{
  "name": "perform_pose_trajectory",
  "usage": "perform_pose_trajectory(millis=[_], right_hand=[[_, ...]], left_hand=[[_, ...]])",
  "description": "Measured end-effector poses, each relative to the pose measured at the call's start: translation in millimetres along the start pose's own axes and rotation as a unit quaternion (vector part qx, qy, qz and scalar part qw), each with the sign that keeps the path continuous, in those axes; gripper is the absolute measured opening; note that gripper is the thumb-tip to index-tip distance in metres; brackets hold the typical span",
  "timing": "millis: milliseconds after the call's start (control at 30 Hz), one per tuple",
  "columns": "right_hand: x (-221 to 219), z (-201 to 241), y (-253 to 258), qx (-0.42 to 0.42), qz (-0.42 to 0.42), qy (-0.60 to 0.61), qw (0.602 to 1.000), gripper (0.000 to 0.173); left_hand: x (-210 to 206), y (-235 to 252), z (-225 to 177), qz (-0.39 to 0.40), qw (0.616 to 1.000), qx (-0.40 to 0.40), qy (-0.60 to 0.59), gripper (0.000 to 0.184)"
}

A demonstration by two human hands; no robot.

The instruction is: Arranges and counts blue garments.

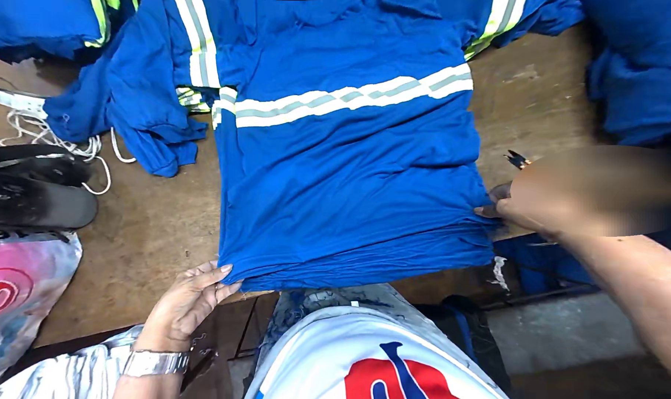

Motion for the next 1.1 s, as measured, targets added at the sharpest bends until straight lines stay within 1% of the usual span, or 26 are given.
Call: perform_pose_trajectory(millis=[33, 67, 133, 167, 200, 233, 300, 367, 433, 533, 567, 600, 633, 667, 700, 733, 800, 900, 967, 1033, 1100], right_hand=[[8, 2, -4, 0.025, -0.001, 0.033, 0.999, 0.018], [18, -1, -5, 0.04, -0.006, 0.094, 0.995, 0.014], [34, -18, -1, 0.029, -0.044, 0.21, 0.976, 0.01], [37, -31, 5, 0.014, -0.074, 0.242, 0.967, 0.01], [38, -42, 9, -0.003, -0.091, 0.253, 0.963, 0.012], [37, -49, 12, -0.025, -0.092, 0.251, 0.963, 0.013], [32, -55, 15, -0.066, -0.07, 0.254, 0.962, 0.014], [27, -54, 14, -0.082, -0.045, 0.258, 0.962, 0.008], [26, -57, 17, -0.08, -0.019, 0.254, 0.964, 0.007], [33, -63, 21, -0.083, 0.008, 0.256, 0.963, 0.011], [36, -63, 21, -0.082, 0.01, 0.262, 0.962, 0.012], [37, -62, 21, -0.083, 0.009, 0.265, 0.961, 0.012], [37, -58, 20, -0.085, 0.007, 0.261, 0.962, 0.013], [37, -54, 17, -0.087, 0.005, 0.254, 0.963, 0.011], [37, -51, 15, -0.088, 0.006, 0.244, 0.966, 0.011], [35, -48, 14, -0.088, 0.006, 0.228, 0.97, 0.01], [33, -47, 15, -0.092, 0.018, 0.216, 0.972, 0.012], [36, -46, 12, -0.093, 0.043, 0.205, 0.973, 0.013], [40, -47, 13, -0.086, 0.051, 0.204, 0.974, 0.012], [44, -45, 10, -0.082, 0.057, 0.196, 0.975, 0.011], [46, -44, 10, -0.077, 0.066, 0.196, 0.975, 0.011]], left_hand=[[-3, -5, -5, 0.005, 1.0, -0.013, -0.005, 0.012], [-5, -11, -11, 0.017, 0.999, -0.034, -0.01, 0.013], [-13, -24, -23, 0.045, 0.996, -0.078, -0.018, 0.015], [-17, -28, -28, 0.056, 0.994, -0.095, -0.01, 0.016], [-22, -30, -31, 0.057, 0.993, -0.104, 0.012, 0.017], [-28, -29, -31, 0.046, 0.992, -0.105, 0.047, 0.016], [-35, -21, -22, 0.009, 0.988, -0.084, 0.129, 0.013], [-36, -9, -9, -0.015, 0.986, -0.052, 0.159, 0.015], [-41, -3, -3, -0.017, 0.992, -0.032, 0.118, 0.015], [-54, -3, -4, 0.015, 1.0, -0.019, -0.003, 0.024], [-57, -3, -3, 0.024, 0.999, -0.017, -0.022, 0.024], [-60, -2, -2, 0.021, 0.999, -0.02, -0.015, 0.024], [-63, 1, 2, 0.007, 0.999, -0.032, 0.033, 0.023], [-65, 5, 7, -0.022, 0.992, -0.051, 0.115, 0.017], [-68, 11, 13, -0.064, 0.973, -0.073, 0.208, 0.012], [-69, 17, 20, -0.106, 0.948, -0.098, 0.284, 0.018], [-70, 20, 26, -0.147, 0.908, -0.135, 0.369, 0.02], [-74, 18, 25, -0.15, 0.882, -0.134, 0.426, 0.021], [-70, 19, 20, -0.136, 0.875, -0.12, 0.449, 0.021], [-67, 21, 19, -0.113, 0.877, -0.109, 0.454, 0.02], [-63, 22, 18, -0.08, 0.892, -0.09, 0.436, 0.022]])
Point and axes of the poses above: each hand's wrist, its own y-axis towards the middle knuckle, its own x-axis out of the back of the hand, z = x × y, the point moved 1 cm from there along y, towards the middle knuckle, and after that the axes turned 15 degrees about y, right-handed, at the moved point
